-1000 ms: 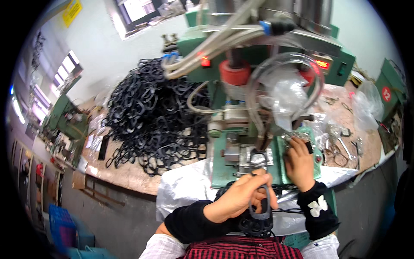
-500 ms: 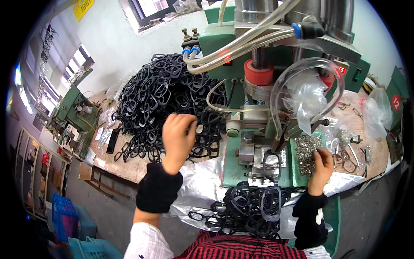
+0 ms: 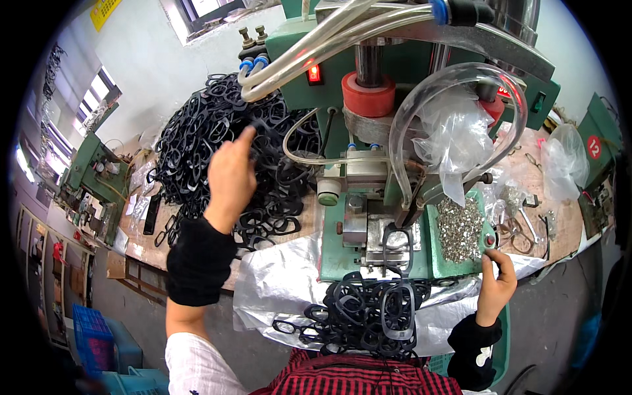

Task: The person repeatedly picks black plastic buckle frames and small metal pins, inserts the pins into the frames using a press machine, and places the finished buckles into a pile. The process is continuous and repetitive throughout the clip.

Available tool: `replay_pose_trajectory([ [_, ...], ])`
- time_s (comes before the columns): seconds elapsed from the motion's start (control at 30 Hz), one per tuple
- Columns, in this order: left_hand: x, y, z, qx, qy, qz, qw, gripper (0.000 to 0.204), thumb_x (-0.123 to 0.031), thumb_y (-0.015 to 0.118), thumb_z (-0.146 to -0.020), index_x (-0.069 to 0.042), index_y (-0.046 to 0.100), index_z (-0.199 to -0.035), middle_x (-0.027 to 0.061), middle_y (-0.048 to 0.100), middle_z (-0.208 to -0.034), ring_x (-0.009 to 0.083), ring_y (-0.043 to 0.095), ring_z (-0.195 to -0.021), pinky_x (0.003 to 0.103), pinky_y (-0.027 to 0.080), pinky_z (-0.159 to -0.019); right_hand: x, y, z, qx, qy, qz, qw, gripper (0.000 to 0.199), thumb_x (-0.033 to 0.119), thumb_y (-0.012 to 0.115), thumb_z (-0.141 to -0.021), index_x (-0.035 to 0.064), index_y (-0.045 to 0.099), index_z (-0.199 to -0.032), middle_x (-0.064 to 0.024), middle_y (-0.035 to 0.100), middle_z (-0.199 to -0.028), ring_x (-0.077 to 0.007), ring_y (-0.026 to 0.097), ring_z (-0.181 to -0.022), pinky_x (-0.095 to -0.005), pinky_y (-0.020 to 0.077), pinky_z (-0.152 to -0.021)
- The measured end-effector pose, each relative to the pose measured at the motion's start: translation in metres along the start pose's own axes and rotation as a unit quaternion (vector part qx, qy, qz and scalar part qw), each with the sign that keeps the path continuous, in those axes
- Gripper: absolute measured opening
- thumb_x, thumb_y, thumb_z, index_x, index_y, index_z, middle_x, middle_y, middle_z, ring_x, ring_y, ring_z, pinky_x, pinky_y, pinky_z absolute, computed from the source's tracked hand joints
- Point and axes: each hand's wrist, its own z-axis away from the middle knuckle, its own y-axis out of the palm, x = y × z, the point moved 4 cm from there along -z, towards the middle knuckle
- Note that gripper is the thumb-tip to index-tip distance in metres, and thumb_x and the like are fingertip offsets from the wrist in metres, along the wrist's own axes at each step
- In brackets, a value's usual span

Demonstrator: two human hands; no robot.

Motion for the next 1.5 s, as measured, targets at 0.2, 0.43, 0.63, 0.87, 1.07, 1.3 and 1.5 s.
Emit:
replay_pose_trajectory([
  [0.2,0.006,-0.014,-0.03,0.017,0.045,-0.107,0.993,0.065,0.009,0.06,-0.066,0.004,0.052,-0.13,0.0147,0.061,-0.079,0.033,0.06,-0.076,0.043,0.049,-0.068,0.1,0.075,-0.025,0.112,-0.077,-0.168,0.976,0.027,-0.007,0.07,-0.078,-0.0025,0.068,-0.104,-0.009,0.07,-0.095,-0.0186,0.068,-0.09,-0.0299,0.0523,-0.081],
  [0.43,0.012,-0.032,-0.027,-0.014,0.016,-0.155,0.988,0.079,0.013,0.056,-0.071,0.002,0.04,-0.148,0.0138,0.059,-0.077,0.032,0.058,-0.074,0.044,0.047,-0.066,0.101,0.12,-0.014,0.135,0.042,-0.312,0.94,0.053,-0.002,0.072,-0.081,-0.0064,0.05,-0.128,-0.0074,0.068,-0.091,-0.0142,0.063,-0.098,-0.0272,0.0454,-0.093],
  [0.63,0.024,-0.058,-0.043,-0.092,0.005,-0.114,0.989,0.015,0.0,0.066,-0.078,-0.002,0.069,-0.093,0.0119,0.06,-0.084,0.0326,0.059,-0.082,0.043,0.048,-0.072,0.12,0.122,-0.006,0.18,0.113,-0.41,0.887,0.056,-0.003,0.072,-0.082,-0.0082,0.046,-0.131,-0.0073,0.069,-0.094,-0.0149,0.063,-0.103,-0.0276,0.0452,-0.096],
  [0.87,-0.088,-0.076,0.024,0.021,-0.199,0.613,0.764,0.033,-0.03,0.045,-0.104,-0.003,0.059,-0.09,0.0074,0.064,-0.083,0.0145,0.056,-0.068,0.027,0.042,-0.06,0.12,0.059,-0.006,0.253,-0.123,-0.137,0.95,0.047,0.002,0.073,-0.08,0.0014,0.065,-0.127,-0.0185,0.066,-0.125,-0.0309,0.061,-0.121,-0.0387,0.0454,-0.104],
  [1.07,-0.232,-0.054,0.071,0.452,-0.287,0.814,0.226,0.033,-0.033,0.039,-0.107,-0.003,0.052,-0.102,0.0248,0.07,-0.085,0.0227,0.067,-0.07,0.027,0.05,-0.058,0.015,0.016,0.002,0.049,-0.143,0.297,0.943,0.031,0.01,0.082,-0.072,0.0003,0.066,-0.097,-0.0151,0.064,-0.09,-0.0364,0.056,-0.093,-0.0455,0.0452,-0.083],
  [1.3,-0.25,-0.016,0.075,0.398,-0.339,0.827,0.207,0.027,-0.024,0.04,-0.105,-0.004,0.053,-0.093,0.0263,0.069,-0.078,0.0251,0.067,-0.065,0.028,0.053,-0.064,0.028,0.048,-0.038,0.036,-0.174,0.184,0.967,0.011,0.007,0.073,-0.078,0.0038,0.065,-0.084,-0.013,0.064,-0.083,-0.035,0.057,-0.086,-0.0434,0.0456,-0.078],
  [1.5,-0.249,-0.016,0.076,0.393,-0.349,0.829,0.191,0.025,-0.024,0.042,-0.105,-0.005,0.053,-0.095,0.0262,0.069,-0.077,0.0234,0.065,-0.063,0.025,0.049,-0.057,0.03,0.07,-0.024,0.083,-0.239,0.188,0.949,0.012,0.007,0.071,-0.076,0.0039,0.065,-0.085,-0.0181,0.06,-0.115,-0.0401,0.053,-0.117,-0.0491,0.0429,-0.099],
])
